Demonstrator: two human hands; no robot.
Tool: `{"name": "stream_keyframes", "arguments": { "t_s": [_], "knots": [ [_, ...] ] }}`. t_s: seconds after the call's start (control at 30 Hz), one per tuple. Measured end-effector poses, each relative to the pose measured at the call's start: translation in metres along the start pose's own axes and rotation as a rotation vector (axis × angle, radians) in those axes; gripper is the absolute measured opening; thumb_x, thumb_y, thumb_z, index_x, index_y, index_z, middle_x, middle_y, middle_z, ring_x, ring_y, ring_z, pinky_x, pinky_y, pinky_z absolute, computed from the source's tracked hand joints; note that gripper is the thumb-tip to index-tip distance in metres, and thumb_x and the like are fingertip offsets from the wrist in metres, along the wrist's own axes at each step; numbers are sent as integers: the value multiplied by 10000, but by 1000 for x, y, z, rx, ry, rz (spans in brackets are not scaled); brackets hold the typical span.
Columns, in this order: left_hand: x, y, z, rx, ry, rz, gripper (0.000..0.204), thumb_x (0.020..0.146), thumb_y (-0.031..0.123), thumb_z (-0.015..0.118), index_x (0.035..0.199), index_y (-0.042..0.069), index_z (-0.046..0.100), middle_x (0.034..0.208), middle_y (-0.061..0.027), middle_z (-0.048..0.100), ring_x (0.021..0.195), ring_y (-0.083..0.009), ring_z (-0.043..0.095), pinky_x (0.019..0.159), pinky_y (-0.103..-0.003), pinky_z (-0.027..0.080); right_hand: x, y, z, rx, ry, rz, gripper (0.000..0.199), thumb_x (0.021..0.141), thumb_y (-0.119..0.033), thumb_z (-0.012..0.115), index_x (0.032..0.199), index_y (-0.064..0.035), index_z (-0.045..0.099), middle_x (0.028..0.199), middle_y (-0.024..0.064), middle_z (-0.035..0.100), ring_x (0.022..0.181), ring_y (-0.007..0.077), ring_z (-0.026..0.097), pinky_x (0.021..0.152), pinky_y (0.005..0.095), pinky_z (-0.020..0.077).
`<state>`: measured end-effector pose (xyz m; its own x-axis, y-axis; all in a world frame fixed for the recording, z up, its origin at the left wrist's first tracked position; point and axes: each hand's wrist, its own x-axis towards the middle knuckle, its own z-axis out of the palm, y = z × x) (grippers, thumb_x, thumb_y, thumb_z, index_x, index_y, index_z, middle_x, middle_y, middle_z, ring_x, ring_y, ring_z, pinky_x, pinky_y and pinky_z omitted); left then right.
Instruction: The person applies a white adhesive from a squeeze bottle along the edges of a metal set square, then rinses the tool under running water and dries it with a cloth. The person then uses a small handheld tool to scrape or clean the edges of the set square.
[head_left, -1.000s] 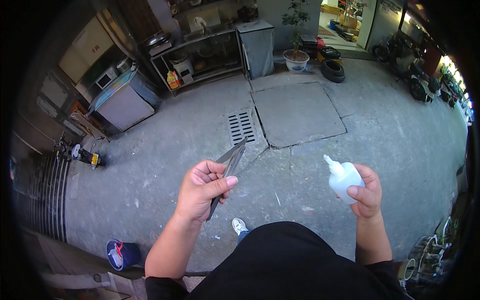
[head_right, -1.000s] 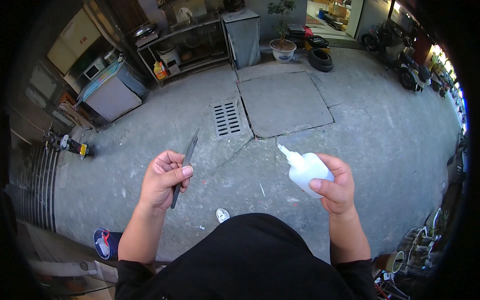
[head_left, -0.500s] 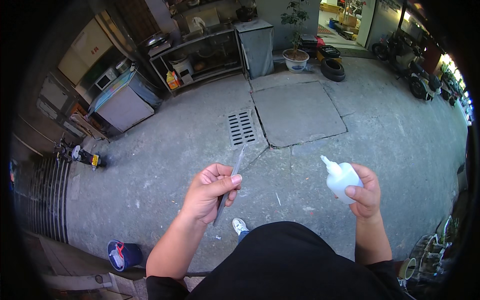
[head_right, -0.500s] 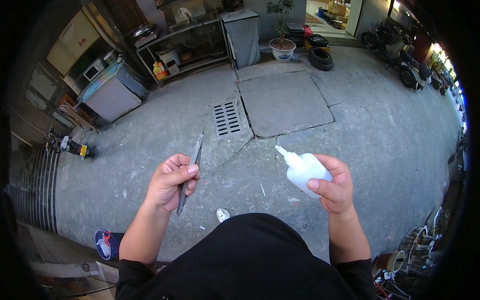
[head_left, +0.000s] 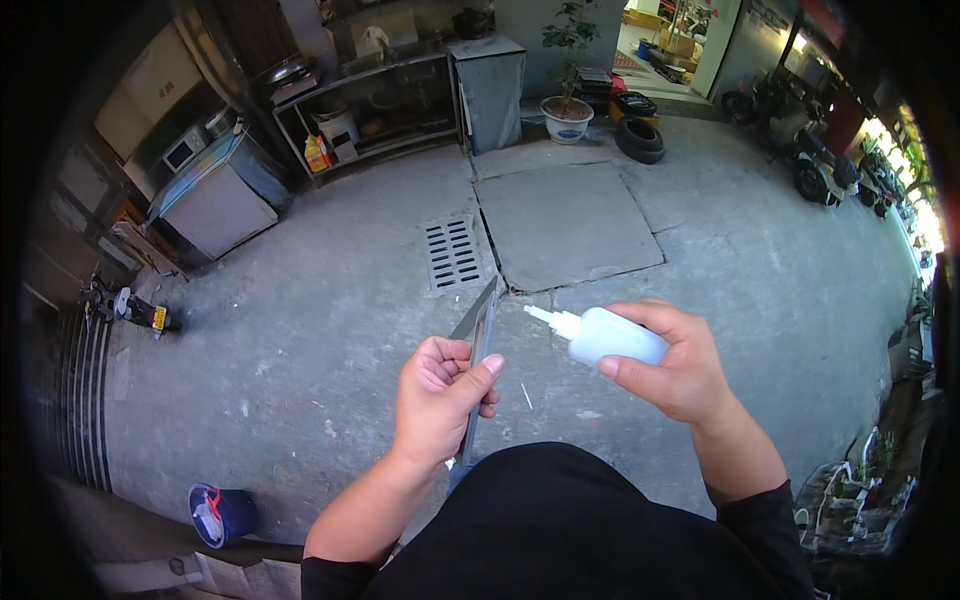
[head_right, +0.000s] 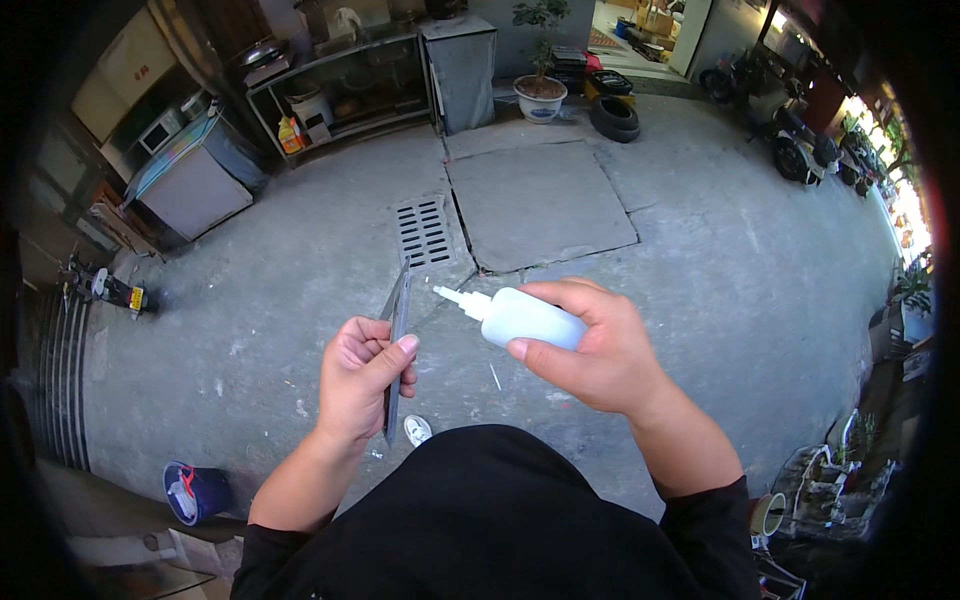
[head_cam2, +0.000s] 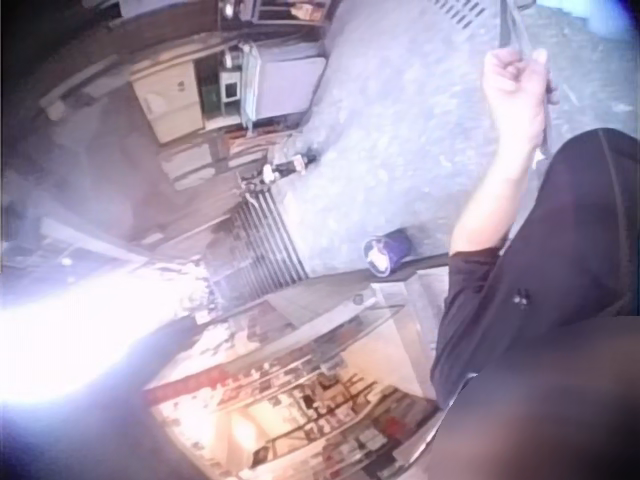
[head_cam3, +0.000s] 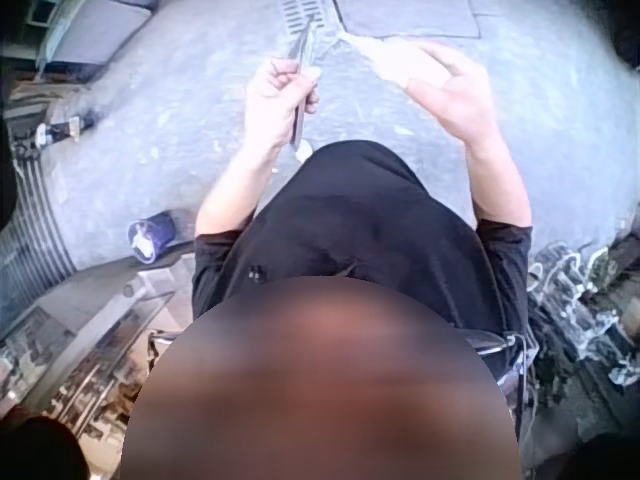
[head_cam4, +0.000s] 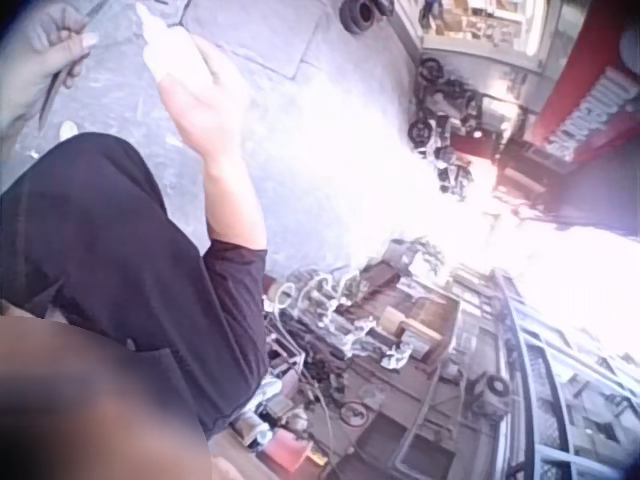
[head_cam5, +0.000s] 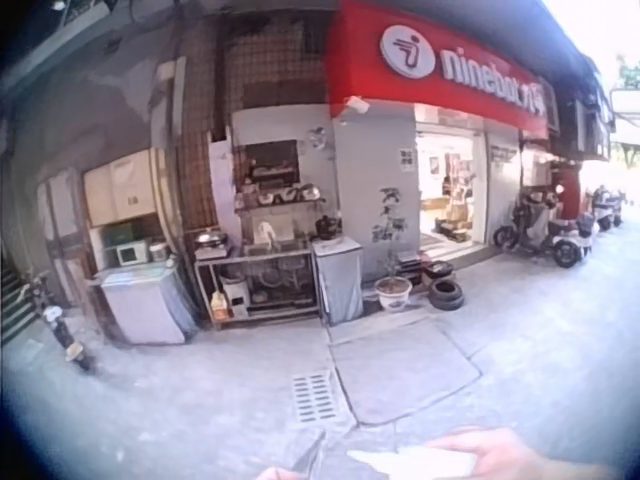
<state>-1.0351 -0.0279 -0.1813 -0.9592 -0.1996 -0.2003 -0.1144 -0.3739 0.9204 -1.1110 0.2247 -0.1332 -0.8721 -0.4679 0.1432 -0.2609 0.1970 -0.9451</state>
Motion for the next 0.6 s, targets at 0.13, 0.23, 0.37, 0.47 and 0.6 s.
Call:
{"name": "stream_keyframes", "arguments": {
  "t_s": [0.13,0.23,0.37,0.47,0.6],
  "knots": [
    [0,-7,1,45,49,50,327,905,99,784,1049,-8,510,832,-73,651,641,-93,635,526,-240,543,11,-18,4,-193,-45,-88,417,811,-133,814,1189,3,703,962,94,672,858,184,675,728,314,529],
    [2,-10,-1,73,81,73,330,901,93,786,1049,-17,513,836,-76,654,648,-89,638,525,-237,542,18,-27,8,-291,-75,-111,417,799,-137,818,1180,-4,709,955,103,671,847,203,679,733,322,533],
    [2,-13,-1,83,105,111,327,898,88,789,1042,-24,517,833,-80,663,649,-86,638,524,-233,539,24,-31,14,-308,-82,-151,419,790,-144,822,1168,-3,712,941,110,673,835,220,683,731,329,539],
    [1,-15,-1,88,119,139,328,896,87,791,1037,-25,517,819,-80,668,644,-82,636,528,-231,538,27,-31,15,-348,-94,-184,427,781,-126,824,1174,-4,708,945,97,673,833,197,674,723,317,525],
    [1,-16,-2,114,135,159,319,898,81,788,1029,-21,516,805,-74,671,638,-76,633,535,-226,534,28,-34,18,-389,-110,-146,429,777,-121,828,1173,-5,708,936,90,670,821,187,668,713,313,517]
  ]
}}
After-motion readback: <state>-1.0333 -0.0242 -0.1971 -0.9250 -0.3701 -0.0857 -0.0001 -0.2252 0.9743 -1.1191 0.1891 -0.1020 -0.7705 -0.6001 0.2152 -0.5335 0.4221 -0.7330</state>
